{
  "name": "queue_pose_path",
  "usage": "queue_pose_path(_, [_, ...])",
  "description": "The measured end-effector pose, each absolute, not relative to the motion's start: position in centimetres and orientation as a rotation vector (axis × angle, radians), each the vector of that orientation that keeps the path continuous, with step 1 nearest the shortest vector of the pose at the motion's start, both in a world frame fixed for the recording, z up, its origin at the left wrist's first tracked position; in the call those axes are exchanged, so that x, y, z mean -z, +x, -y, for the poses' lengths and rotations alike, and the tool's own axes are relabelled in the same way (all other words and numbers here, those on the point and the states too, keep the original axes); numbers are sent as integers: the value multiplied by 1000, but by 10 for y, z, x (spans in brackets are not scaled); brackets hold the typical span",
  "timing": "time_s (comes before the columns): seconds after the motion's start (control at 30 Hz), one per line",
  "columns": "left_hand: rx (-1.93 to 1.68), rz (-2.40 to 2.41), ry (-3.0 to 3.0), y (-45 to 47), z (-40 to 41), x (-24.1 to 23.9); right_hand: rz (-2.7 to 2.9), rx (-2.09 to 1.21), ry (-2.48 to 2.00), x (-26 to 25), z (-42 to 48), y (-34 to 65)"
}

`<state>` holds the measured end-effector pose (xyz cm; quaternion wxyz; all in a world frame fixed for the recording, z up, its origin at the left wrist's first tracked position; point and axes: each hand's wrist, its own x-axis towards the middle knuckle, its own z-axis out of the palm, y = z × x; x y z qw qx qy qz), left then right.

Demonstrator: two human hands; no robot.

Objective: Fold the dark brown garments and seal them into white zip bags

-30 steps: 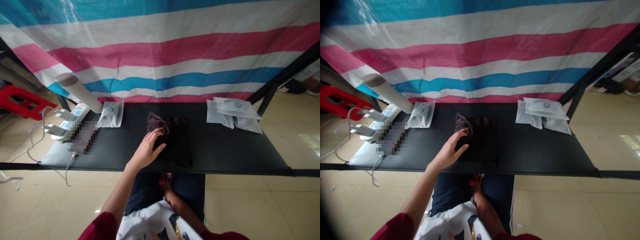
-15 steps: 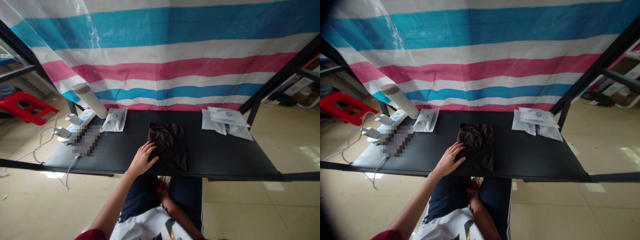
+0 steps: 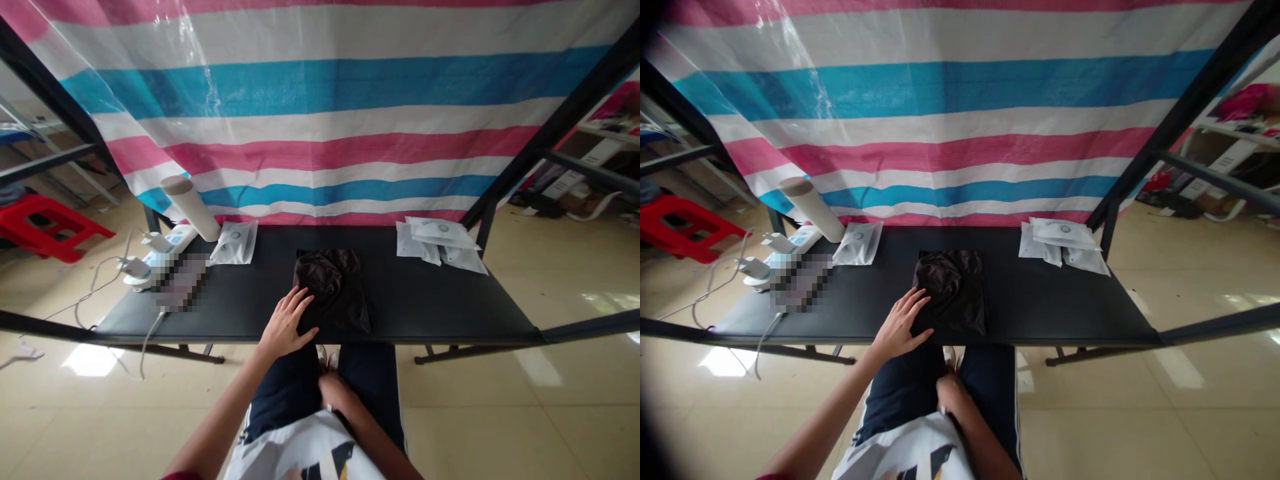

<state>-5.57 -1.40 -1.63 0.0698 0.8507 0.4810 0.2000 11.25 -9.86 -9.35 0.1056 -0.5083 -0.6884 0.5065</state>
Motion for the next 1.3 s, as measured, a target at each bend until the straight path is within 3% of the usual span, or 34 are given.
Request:
queue_pose_path(0.13, [-562,-1422,2579,-57,17,19,1981,-1412,-1457,80,108,141])
queue_pose_path(0.33, [-463,-1395,2611,-56,18,15,1999,-604,-1344,13,81,198])
queue_pose_path(0.47, [-396,-1334,2619,-61,24,13,2165,-276,-1394,10,53,218])
queue_pose_path(0.67, [-345,-1305,2579,-80,39,14,2381,-300,-1454,31,52,232])
queue_pose_path(0.93, [-409,-1328,2455,-95,37,2,2312,-531,-1339,15,48,256])
queue_pose_path(1.13, [-580,-1232,2271,-92,15,-4,2064,-533,-1580,9,15,243])
queue_pose_path(1.3, [-691,-1534,1946,-83,-12,3,1900,-562,-1783,13,-11,232])
